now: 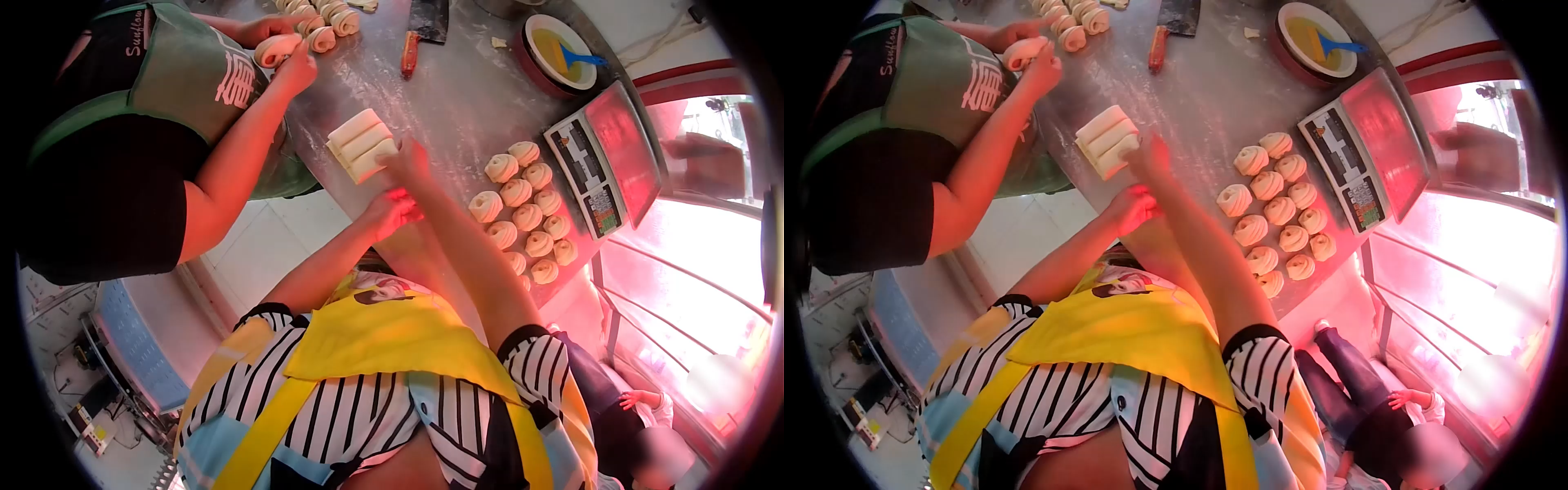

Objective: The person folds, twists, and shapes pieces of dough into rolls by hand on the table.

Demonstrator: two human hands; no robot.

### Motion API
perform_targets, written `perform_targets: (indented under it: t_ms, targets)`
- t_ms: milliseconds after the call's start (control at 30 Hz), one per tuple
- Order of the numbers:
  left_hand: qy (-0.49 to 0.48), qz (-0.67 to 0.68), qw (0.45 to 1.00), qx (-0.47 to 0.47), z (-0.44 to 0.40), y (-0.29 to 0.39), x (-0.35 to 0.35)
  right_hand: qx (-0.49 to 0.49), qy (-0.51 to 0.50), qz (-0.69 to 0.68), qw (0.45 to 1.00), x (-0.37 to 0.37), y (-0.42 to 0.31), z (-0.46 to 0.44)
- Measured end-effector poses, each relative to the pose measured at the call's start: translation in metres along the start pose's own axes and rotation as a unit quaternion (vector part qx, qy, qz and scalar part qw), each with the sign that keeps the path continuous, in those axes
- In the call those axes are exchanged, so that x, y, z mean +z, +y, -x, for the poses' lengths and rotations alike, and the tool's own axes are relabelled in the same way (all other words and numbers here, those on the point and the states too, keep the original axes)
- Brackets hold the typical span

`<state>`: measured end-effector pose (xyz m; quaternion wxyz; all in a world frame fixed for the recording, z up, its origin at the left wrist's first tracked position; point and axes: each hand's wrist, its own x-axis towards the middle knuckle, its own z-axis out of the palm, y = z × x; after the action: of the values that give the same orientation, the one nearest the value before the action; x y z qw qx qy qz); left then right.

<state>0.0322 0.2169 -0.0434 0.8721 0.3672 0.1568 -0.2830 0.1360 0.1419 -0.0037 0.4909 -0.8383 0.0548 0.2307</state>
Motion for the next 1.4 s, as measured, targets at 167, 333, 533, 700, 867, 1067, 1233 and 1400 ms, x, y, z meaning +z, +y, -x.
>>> perform_targets:
  t_ms: [167,333,533,700,867,1067,1233,1400]
  targets:
    - [-0.035,0.166,0.981,0.095,0.007,0.013,0.016,-0.036,0.108,-0.275,0.955,-0.038,0.042,0.074]
    - [-0.145,-0.019,0.989,-0.006,0.011,0.000,0.040,0.136,-0.070,-0.361,0.920,-0.101,0.078,0.148]
    - [-0.196,-0.026,0.978,-0.062,0.021,-0.006,0.105,0.030,0.039,-0.329,0.943,-0.093,0.089,0.193]
    - [-0.197,-0.095,0.968,-0.126,0.026,-0.001,0.106,-0.014,0.025,-0.073,0.997,-0.166,0.067,0.211]
    - [-0.266,-0.175,0.935,-0.155,0.042,0.014,0.131,-0.166,-0.099,-0.047,0.980,-0.183,0.057,0.201]
    - [-0.248,-0.267,0.917,-0.161,0.056,0.034,0.128,-0.261,-0.107,0.051,0.958,-0.162,0.047,0.195]
    - [-0.359,-0.409,0.828,-0.138,0.069,0.053,0.111,-0.418,-0.165,0.097,0.888,-0.153,0.038,0.187]
    - [-0.342,-0.231,0.900,-0.138,0.072,0.059,0.096,-0.086,-0.045,-0.096,0.991,-0.201,0.086,0.063]
